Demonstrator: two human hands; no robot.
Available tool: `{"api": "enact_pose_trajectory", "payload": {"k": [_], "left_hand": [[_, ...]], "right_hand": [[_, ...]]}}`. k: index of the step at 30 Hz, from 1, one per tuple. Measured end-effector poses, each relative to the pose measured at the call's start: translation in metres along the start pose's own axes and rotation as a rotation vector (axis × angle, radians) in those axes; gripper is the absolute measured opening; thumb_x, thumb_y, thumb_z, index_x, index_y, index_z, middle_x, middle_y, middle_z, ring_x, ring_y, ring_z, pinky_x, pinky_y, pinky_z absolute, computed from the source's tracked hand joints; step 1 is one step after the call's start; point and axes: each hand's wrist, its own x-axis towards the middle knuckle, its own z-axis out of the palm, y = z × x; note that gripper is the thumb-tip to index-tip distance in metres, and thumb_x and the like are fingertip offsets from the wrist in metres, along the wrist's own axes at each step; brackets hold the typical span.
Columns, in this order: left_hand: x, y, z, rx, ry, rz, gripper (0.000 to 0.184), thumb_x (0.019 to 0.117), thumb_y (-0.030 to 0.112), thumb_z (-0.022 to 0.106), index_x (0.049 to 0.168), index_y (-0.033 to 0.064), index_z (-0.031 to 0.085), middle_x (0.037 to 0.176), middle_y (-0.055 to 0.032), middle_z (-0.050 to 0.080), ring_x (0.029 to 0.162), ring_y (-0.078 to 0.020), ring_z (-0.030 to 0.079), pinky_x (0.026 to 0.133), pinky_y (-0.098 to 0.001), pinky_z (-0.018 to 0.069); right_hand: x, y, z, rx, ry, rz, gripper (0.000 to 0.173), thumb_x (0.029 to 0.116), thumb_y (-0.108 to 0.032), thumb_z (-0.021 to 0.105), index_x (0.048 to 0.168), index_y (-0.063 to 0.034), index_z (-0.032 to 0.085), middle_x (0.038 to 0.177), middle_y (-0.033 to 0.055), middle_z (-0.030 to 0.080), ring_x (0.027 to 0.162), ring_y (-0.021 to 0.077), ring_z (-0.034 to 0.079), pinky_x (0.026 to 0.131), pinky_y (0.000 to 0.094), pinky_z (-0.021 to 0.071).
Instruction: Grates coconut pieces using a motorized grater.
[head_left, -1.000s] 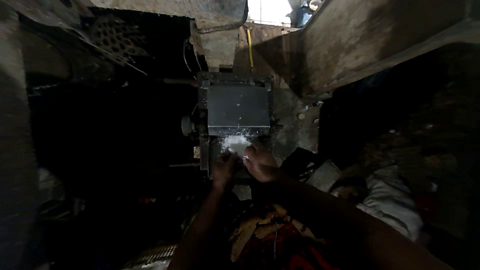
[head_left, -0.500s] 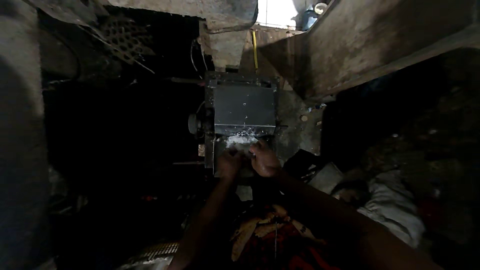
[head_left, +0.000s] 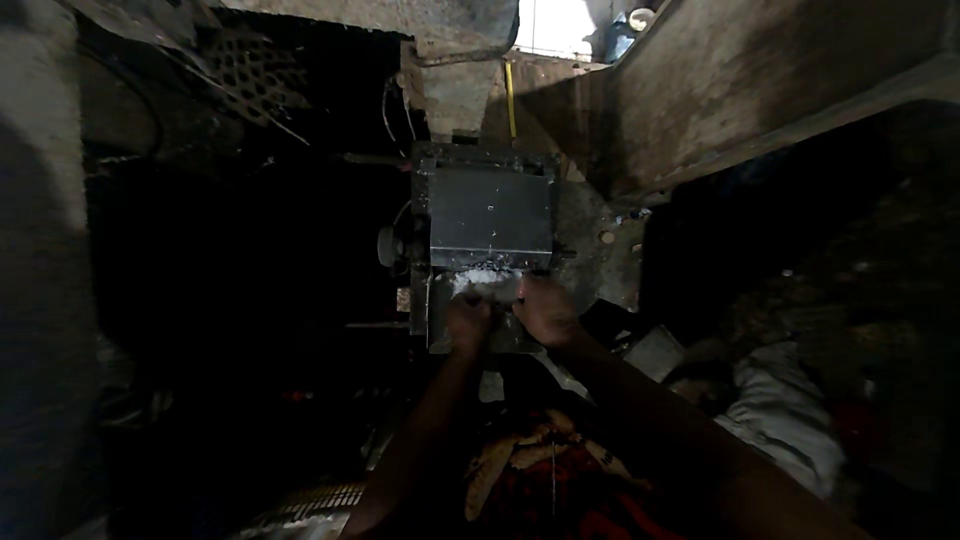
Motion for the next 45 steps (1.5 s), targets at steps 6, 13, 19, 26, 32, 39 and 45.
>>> {"api": "enact_pose_trajectory", "payload": {"k": [6,13,19,26,32,39,45], "left_hand": [[-0.006,0.009,0.004,-0.013,0.002,-0.032,0.030,0.0951,0.015,0.071,0.119,0.0005,0.059,0.091,-0.0137,0.074,0.070,-0.0224,0.075,0.065,-0.0379,0.0653],[-0.009,0.016,0.007,0.021,-0.002,-0.012,0.026,0.0964,0.015,0.070,0.115,-0.0004,0.060,0.085,-0.0116,0.074,0.066,-0.0207,0.074,0.061,-0.0355,0.0644],[-0.007,0.017,0.011,0.040,0.027,-0.020,0.027,0.0959,0.016,0.071,0.117,0.0023,0.060,0.089,-0.0112,0.074,0.069,-0.0205,0.074,0.064,-0.0368,0.0649],[-0.002,0.022,0.013,0.154,0.068,0.029,0.027,0.0971,0.023,0.066,0.115,0.0035,0.064,0.091,-0.0117,0.073,0.075,-0.0225,0.074,0.070,-0.0428,0.0637],[0.007,0.019,-0.010,0.346,-0.096,0.127,0.039,0.1054,0.037,0.052,0.115,0.0013,0.065,0.089,-0.0150,0.070,0.072,-0.0244,0.069,0.068,-0.0446,0.0599],[-0.014,0.006,-0.035,0.367,-0.220,0.168,0.043,0.0995,0.037,0.067,0.126,0.0040,0.062,0.100,-0.0113,0.074,0.082,-0.0203,0.074,0.075,-0.0406,0.0645],[-0.026,0.002,-0.027,0.285,-0.122,0.141,0.033,0.0988,0.027,0.069,0.122,0.0042,0.066,0.099,-0.0084,0.075,0.079,-0.0163,0.074,0.073,-0.0362,0.0649]], "right_hand": [[0.002,0.007,-0.005,-0.020,-0.060,-0.057,0.023,0.0981,-0.024,0.064,0.113,-0.0062,0.068,0.113,0.0159,0.070,0.107,0.0353,0.068,0.089,0.0565,0.0563],[0.005,-0.001,-0.008,-0.020,-0.067,0.006,0.020,0.0964,-0.019,0.065,0.111,-0.0058,0.067,0.112,0.0175,0.070,0.107,0.0371,0.068,0.086,0.0583,0.0564],[0.009,-0.003,-0.008,-0.048,-0.073,0.016,0.019,0.0971,-0.018,0.063,0.112,-0.0065,0.067,0.114,0.0172,0.069,0.107,0.0376,0.068,0.086,0.0590,0.0562],[0.013,0.001,-0.004,-0.046,-0.001,-0.043,0.019,0.0988,-0.020,0.062,0.112,-0.0076,0.065,0.113,0.0165,0.069,0.104,0.0365,0.069,0.083,0.0578,0.0575],[-0.013,0.018,-0.009,0.045,-0.126,-0.245,0.029,0.0984,-0.032,0.064,0.117,-0.0095,0.068,0.126,0.0146,0.065,0.116,0.0321,0.064,0.098,0.0542,0.0529],[-0.021,0.013,0.004,0.245,-0.118,-0.029,0.047,0.0960,-0.038,0.069,0.134,-0.0103,0.059,0.116,0.0138,0.070,0.106,0.0309,0.069,0.094,0.0548,0.0554],[-0.015,-0.001,0.015,0.322,-0.074,0.045,0.032,0.0968,-0.024,0.067,0.124,-0.0076,0.065,0.111,0.0153,0.071,0.102,0.0313,0.070,0.089,0.0529,0.0572]]}}
